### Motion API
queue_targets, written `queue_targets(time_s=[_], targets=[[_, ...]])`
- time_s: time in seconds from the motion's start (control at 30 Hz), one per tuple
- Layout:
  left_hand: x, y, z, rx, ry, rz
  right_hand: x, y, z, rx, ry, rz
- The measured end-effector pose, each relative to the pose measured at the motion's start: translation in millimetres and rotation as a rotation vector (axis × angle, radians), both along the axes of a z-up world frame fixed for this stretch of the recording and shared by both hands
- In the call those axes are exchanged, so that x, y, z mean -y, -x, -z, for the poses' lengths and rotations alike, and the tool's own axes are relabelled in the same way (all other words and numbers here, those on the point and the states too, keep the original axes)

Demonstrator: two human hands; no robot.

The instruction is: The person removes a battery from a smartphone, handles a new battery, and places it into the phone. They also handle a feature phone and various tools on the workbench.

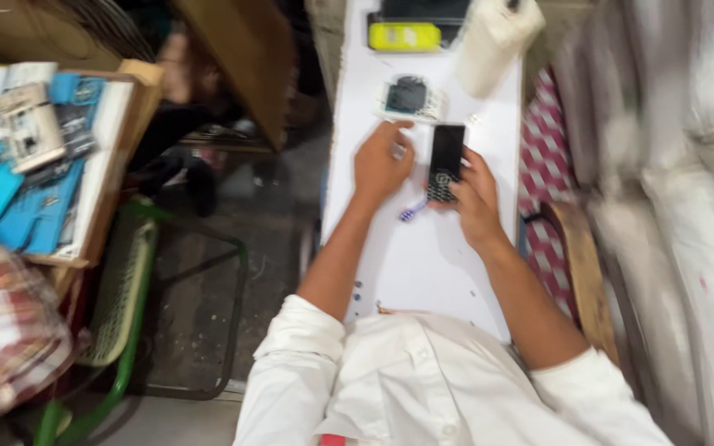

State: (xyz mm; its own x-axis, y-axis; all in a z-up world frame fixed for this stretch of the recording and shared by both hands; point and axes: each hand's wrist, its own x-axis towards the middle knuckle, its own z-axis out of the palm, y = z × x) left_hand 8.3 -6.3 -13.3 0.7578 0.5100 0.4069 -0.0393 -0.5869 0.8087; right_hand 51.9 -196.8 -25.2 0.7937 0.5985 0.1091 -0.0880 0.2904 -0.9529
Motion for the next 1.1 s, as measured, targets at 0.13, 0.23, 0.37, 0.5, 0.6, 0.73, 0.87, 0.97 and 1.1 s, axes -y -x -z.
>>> queue_targets(time_s=[0.13, 0.23, 0.37, 0.5, 0.6, 0.73, 0.87, 0.97, 1.1], targets=[[0, 5, -18, 0.125, -0.098, 0.044, 2, 4, -11, -0.006, -0.03, -0.021], [4, 8, -26, 0.105, -0.016, 0.083, 3, 5, -21, -0.051, 0.011, -0.02], [14, 17, -25, 0.12, 0.176, 0.143, 6, 8, -28, -0.071, -0.038, -0.063], [29, 30, -20, 0.058, 0.31, 0.159, 9, 8, -30, -0.086, -0.043, -0.083], [31, 37, -18, 0.112, 0.315, 0.239, 8, 7, -28, -0.079, -0.042, -0.085], [32, 36, -19, 0.139, 0.301, 0.26, 7, 7, -26, -0.083, 0.003, -0.061], [31, 37, -19, 0.113, 0.19, 0.245, 6, 7, -24, -0.088, 0.026, -0.041], [30, 37, -20, 0.098, 0.172, 0.236, 6, 8, -25, -0.062, -0.009, -0.054], [31, 38, -19, 0.091, 0.179, 0.245, 7, 8, -22, -0.083, 0.004, -0.049]])
